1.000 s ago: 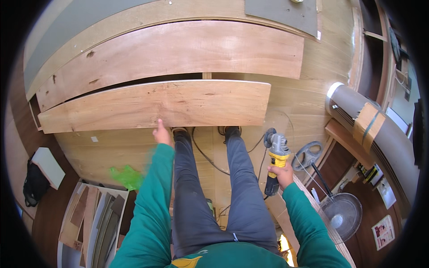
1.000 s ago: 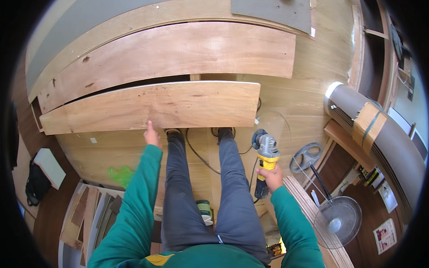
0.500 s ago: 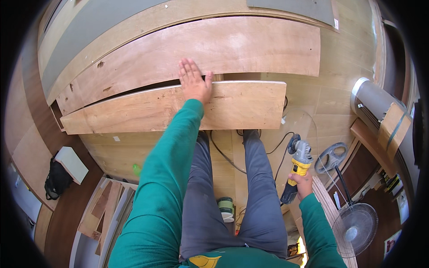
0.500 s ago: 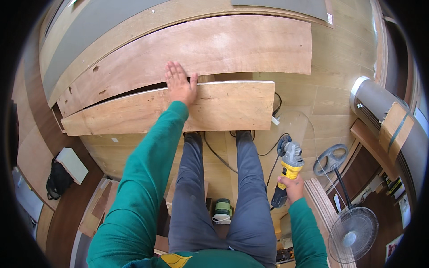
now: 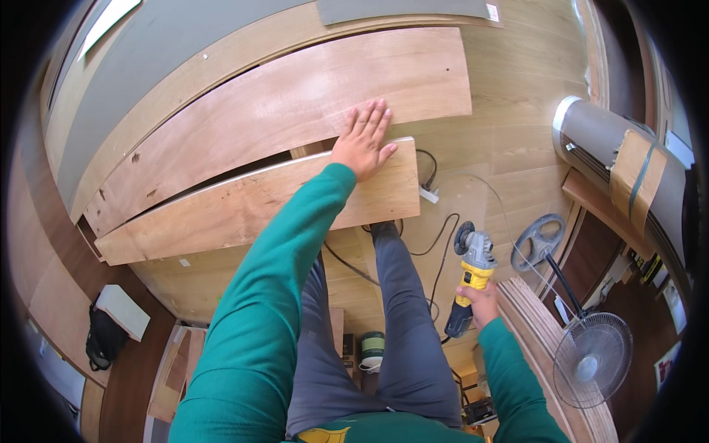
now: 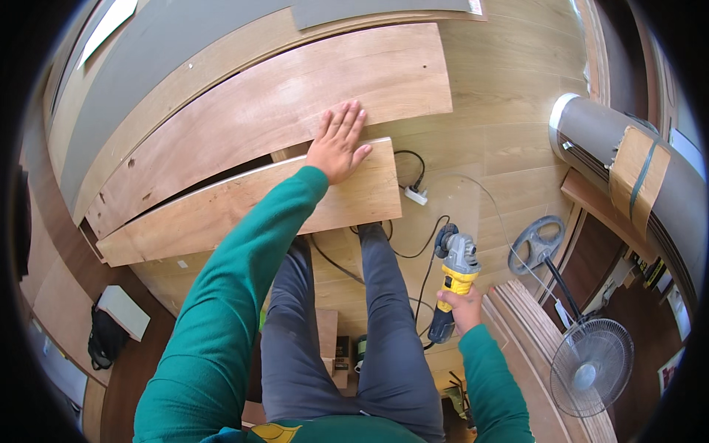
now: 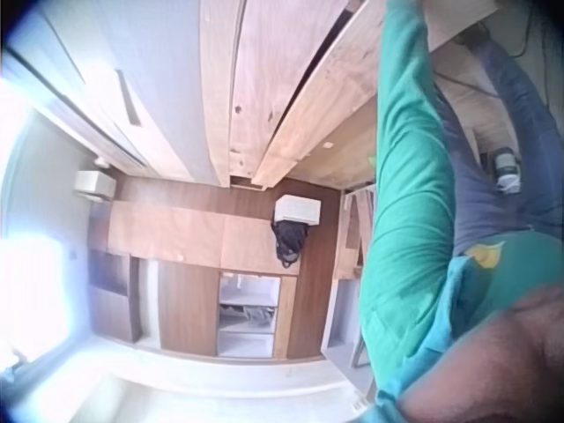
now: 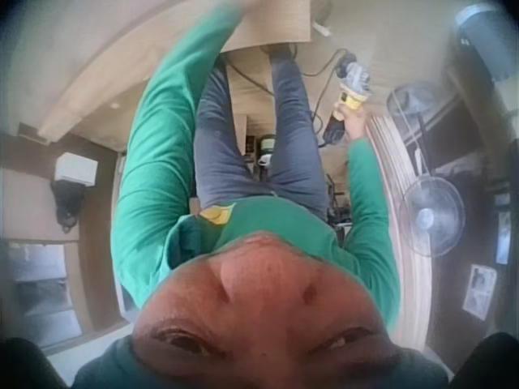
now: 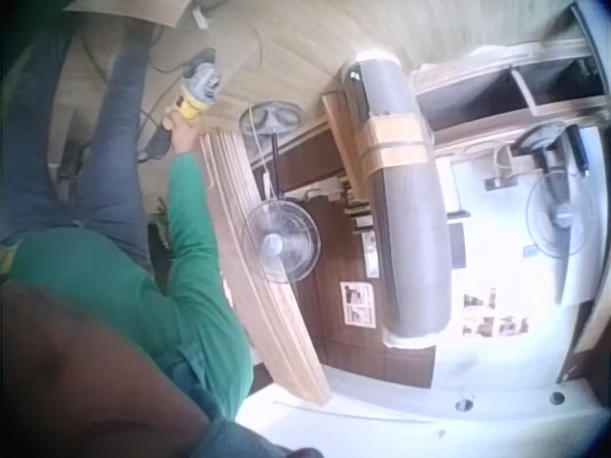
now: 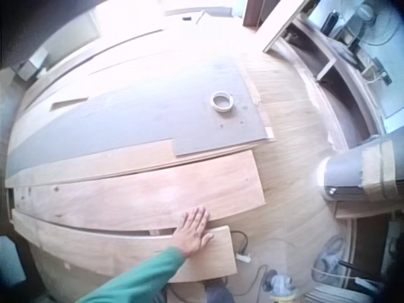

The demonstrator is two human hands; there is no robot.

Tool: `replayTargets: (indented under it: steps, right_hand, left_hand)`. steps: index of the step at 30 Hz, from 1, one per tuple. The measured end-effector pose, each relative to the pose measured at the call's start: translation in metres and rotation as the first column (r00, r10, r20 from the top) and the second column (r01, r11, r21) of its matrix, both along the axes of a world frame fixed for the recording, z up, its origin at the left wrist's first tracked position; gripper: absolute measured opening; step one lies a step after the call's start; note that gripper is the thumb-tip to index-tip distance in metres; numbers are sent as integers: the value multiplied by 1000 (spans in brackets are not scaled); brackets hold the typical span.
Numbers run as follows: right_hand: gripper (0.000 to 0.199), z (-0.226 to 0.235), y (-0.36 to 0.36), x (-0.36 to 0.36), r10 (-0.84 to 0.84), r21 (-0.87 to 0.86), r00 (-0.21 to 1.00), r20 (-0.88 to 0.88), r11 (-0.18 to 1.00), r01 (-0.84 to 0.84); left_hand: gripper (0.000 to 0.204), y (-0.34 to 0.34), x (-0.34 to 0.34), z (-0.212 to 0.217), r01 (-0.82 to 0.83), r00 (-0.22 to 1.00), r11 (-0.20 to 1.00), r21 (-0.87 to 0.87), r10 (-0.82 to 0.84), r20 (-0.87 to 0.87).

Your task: The person sands the surface and edges of curved wooden boards using an angle grinder and then fits the boards into a wooden cabinet structure.

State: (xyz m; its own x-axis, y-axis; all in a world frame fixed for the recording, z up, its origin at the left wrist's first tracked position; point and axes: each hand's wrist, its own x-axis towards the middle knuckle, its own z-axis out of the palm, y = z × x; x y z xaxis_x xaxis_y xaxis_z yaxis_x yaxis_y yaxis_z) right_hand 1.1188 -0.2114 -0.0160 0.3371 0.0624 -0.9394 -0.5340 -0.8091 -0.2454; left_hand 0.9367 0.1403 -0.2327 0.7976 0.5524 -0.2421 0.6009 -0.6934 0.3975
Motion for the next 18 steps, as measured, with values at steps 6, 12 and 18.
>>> replayTargets:
  steps: [6, 12, 18]
  right_hand:
    - [38, 3, -16, -3, -100, 8, 995, 9, 995, 100]
    - [36, 3, -28, -7, -202, 25, 979, -6, 979, 202]
    - [36, -5, -54, -11, -271, -11, 963, 11, 963, 271]
  left_hand:
    - [69, 18, 86, -10, 239, 970, 969, 65, -242, 39]
    - [70, 49, 147, -27, 214, 976, 959, 188, -217, -4]
    - [73, 104, 126, -36, -2, 996, 965, 262, 26, -91]
